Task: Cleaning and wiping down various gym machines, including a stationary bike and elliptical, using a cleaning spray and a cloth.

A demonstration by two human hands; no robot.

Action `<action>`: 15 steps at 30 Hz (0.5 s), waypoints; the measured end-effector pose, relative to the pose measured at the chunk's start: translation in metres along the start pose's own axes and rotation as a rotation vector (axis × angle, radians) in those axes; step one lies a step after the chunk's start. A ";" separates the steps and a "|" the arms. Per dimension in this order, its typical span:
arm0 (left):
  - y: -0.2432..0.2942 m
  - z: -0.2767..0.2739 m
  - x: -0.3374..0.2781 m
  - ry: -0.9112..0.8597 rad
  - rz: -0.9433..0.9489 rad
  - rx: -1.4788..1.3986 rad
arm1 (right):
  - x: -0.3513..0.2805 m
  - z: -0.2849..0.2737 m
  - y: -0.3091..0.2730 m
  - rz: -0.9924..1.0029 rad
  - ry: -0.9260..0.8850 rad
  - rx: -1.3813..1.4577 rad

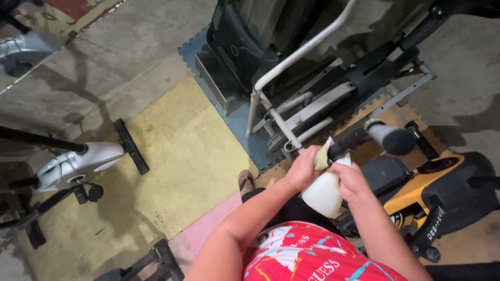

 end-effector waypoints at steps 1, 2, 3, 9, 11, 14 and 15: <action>-0.002 0.000 0.004 -0.032 0.014 0.001 | 0.001 0.002 -0.002 -0.025 -0.030 0.043; -0.006 -0.001 0.010 -0.030 0.021 0.005 | 0.010 0.002 0.002 -0.031 -0.034 0.045; -0.006 -0.001 0.008 -0.038 0.031 0.024 | 0.011 -0.003 0.009 -0.044 -0.003 0.041; -0.039 0.014 -0.014 -0.068 0.004 0.076 | 0.016 0.003 0.042 0.003 0.127 -0.037; -0.048 0.017 -0.028 -0.047 0.000 0.097 | 0.028 -0.008 0.067 0.032 0.141 -0.061; -0.063 0.019 -0.042 -0.128 -0.116 0.047 | 0.045 -0.016 0.095 0.045 0.086 -0.111; -0.070 0.023 -0.048 -0.135 -0.127 0.072 | 0.046 -0.016 0.099 0.082 0.073 -0.110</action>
Point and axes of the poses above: each hand's wrist, its own x-axis towards the middle knuckle, its own z-axis out of the palm, y = z × x, the point moved 2 cm from there along x, towards the middle knuckle, and after that the axes turned 7 degrees about x, right-handed, at the moved point
